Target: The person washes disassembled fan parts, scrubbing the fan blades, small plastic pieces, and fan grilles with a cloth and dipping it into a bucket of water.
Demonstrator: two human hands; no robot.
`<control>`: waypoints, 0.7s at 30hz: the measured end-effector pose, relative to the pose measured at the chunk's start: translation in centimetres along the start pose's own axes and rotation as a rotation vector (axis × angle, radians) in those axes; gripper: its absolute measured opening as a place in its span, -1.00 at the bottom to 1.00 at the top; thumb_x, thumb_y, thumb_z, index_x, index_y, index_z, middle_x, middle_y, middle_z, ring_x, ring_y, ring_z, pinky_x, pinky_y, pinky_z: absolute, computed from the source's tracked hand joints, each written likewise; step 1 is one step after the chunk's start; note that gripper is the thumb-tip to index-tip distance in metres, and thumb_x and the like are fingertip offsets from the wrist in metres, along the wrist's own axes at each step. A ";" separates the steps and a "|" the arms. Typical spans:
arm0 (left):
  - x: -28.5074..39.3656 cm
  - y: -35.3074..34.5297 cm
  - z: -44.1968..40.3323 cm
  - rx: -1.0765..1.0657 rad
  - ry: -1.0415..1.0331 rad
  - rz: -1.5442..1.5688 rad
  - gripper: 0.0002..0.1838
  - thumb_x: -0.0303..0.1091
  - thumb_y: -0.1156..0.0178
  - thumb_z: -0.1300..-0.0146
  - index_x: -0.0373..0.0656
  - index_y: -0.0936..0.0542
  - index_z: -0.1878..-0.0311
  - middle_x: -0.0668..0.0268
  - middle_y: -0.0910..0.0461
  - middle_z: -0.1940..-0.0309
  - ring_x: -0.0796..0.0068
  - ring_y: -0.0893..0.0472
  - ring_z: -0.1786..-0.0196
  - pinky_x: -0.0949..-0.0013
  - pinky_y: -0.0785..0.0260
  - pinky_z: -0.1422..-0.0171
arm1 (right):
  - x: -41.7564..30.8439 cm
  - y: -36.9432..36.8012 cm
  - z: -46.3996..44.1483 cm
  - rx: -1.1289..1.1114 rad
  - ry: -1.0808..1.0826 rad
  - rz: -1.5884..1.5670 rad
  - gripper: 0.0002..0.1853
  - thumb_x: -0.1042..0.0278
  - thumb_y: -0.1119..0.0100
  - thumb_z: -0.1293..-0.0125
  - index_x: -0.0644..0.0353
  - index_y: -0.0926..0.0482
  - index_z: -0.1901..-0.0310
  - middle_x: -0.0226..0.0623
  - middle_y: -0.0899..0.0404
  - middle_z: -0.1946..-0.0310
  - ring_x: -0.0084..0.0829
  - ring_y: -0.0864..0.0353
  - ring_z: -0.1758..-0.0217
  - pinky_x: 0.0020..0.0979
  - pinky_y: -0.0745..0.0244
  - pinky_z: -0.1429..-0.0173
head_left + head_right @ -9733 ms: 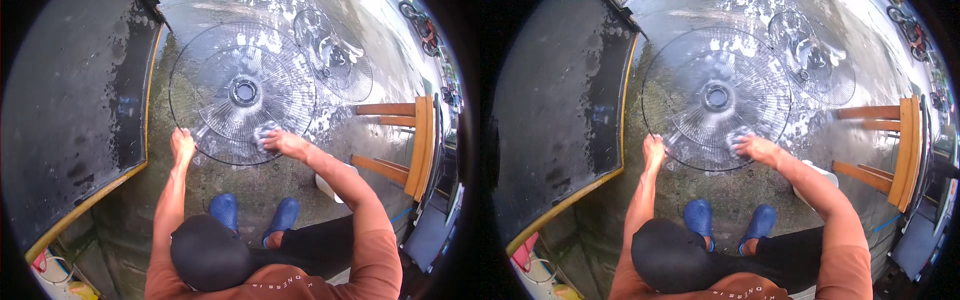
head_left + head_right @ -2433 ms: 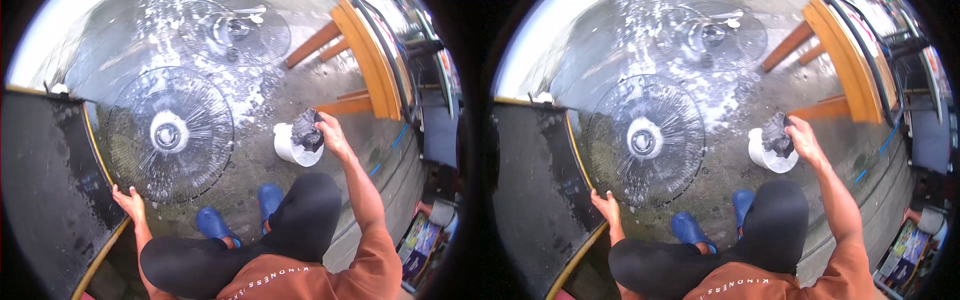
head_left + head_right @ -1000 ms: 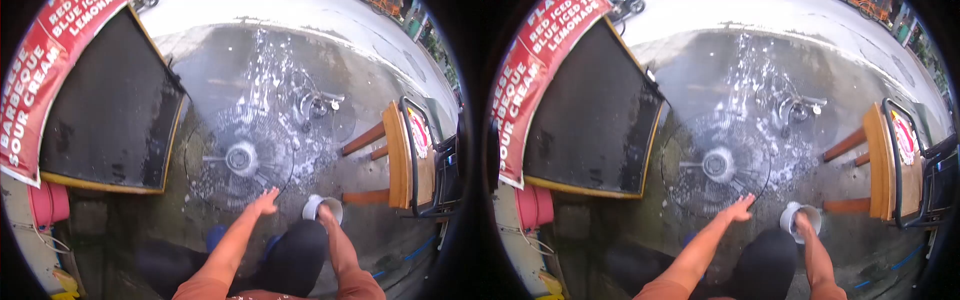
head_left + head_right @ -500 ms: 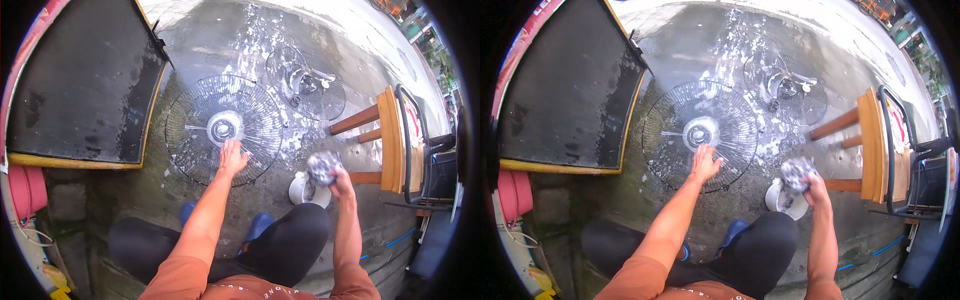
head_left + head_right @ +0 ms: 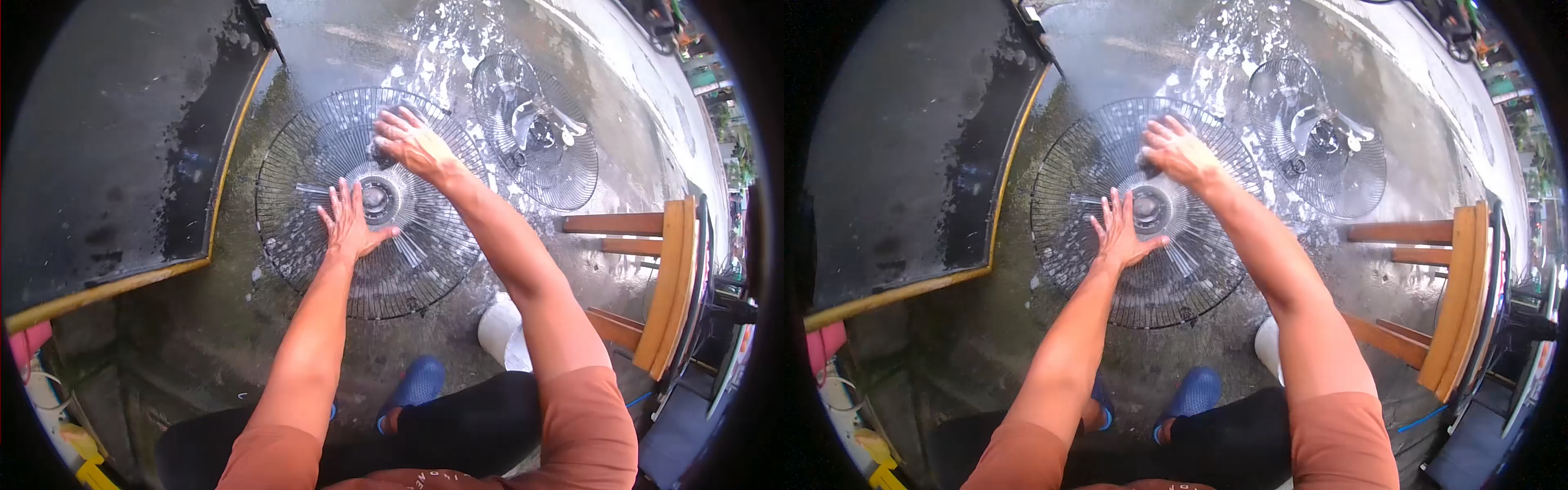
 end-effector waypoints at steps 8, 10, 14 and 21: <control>-1.2 -1.0 -0.7 -0.008 -0.014 -0.104 0.63 0.64 -0.42 0.31 0.11 0.26 -0.72 0.14 0.43 -0.73 -0.02 0.41 -0.74 -0.53 0.57 -0.62 | 7.6 -9.8 5.6 -0.366 -0.320 0.527 -0.26 0.40 0.13 -0.54 0.11 0.13 -0.67 -0.28 0.20 -0.73 -0.30 0.21 -0.77 -0.17 0.43 -0.80; -1.1 -0.8 -0.8 -0.021 -0.007 -0.106 0.61 0.63 -0.42 0.30 0.14 0.24 -0.72 0.19 0.43 -0.74 0.02 0.42 -0.75 -0.53 0.58 -0.62 | 6.4 -9.1 9.4 -0.469 -0.374 0.594 -0.24 0.33 0.10 -0.53 0.22 0.13 -0.66 -0.13 0.19 -0.72 -0.18 0.22 -0.77 -0.09 0.42 -0.79; -0.9 -0.5 -1.1 -0.025 0.006 -0.087 0.56 0.60 -0.43 0.26 0.21 0.23 -0.72 0.23 0.44 -0.74 0.04 0.43 -0.75 -0.54 0.58 -0.62 | 1.3 -8.6 16.6 -0.621 -0.493 0.507 -0.22 0.30 0.04 -0.49 0.41 0.07 -0.62 0.11 0.08 -0.67 0.04 0.17 -0.75 0.06 0.37 -0.76; -0.6 -1.0 -0.9 0.007 -0.010 -0.132 0.52 0.57 -0.42 0.19 0.19 0.24 -0.72 0.18 0.44 -0.74 -0.02 0.40 -0.74 -0.57 0.57 -0.60 | -12.7 -8.7 22.6 -0.799 -0.449 0.150 -0.34 0.30 0.15 -0.50 0.59 -0.16 -0.51 0.47 -0.15 -0.51 0.35 -0.13 -0.61 0.26 0.02 -0.65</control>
Point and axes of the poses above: each hand's wrist, its own z-axis away from the middle knuckle, its own y-axis out of the back of the hand, x = y × z, the point moved 7 cm from there along -z, towards the middle knuckle
